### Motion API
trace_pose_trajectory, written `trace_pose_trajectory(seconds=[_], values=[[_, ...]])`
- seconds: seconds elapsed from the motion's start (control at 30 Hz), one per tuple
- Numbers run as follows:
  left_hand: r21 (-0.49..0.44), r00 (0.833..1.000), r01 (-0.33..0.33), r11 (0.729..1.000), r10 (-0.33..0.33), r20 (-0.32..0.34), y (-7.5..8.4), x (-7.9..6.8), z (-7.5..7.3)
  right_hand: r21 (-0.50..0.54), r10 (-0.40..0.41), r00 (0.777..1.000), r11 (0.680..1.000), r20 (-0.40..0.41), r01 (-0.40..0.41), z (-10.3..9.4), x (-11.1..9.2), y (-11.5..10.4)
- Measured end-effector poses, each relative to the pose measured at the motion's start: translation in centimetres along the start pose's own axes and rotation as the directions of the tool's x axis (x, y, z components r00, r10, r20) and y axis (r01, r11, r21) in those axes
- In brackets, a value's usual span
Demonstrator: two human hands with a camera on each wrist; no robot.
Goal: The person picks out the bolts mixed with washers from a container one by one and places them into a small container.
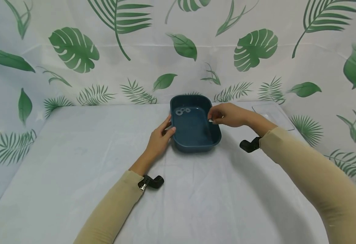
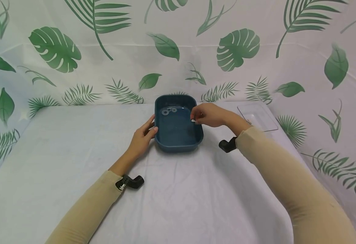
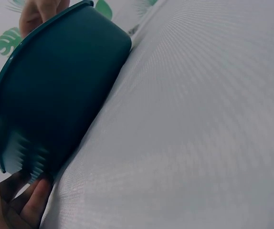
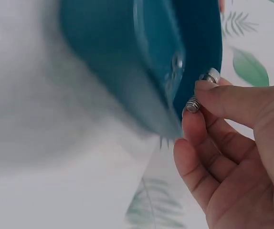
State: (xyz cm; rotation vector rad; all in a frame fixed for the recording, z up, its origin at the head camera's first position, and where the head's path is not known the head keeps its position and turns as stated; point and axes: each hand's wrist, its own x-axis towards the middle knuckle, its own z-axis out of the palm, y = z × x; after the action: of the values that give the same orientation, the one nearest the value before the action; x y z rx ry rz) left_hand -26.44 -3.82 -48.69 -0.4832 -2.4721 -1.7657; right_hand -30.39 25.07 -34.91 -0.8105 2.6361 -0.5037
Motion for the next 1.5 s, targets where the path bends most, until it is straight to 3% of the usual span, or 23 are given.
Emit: trace_pose_trajectory(seconds=[0.37,0.7,1.1,1.5], values=[[-0.02,1.0,0.001,1.0,-0.001,0.008,0.0,0.3,-0.4,0.005,0.103,0.993,0.995,-0.064,-0.103,-2.8,-3.6,3.8],[-0.024,1.0,0.005,1.0,-0.005,0.008,-0.2,0.5,-0.6,-0.036,0.201,0.973,0.978,-0.116,-0.206,-4.1,-6.1,10.0],[-0.009,1.0,0.01,1.0,-0.01,0.019,-0.3,0.4,-0.6,0.012,0.377,0.919,0.926,-0.119,-0.378,-3.2,-7.8,15.6],[-0.027,1.0,0.008,1.0,-0.008,0.016,-0.3,0.1,-0.4,-0.038,0.45,0.887,0.889,-0.102,-0.456,-1.5,-7.6,17.4]])
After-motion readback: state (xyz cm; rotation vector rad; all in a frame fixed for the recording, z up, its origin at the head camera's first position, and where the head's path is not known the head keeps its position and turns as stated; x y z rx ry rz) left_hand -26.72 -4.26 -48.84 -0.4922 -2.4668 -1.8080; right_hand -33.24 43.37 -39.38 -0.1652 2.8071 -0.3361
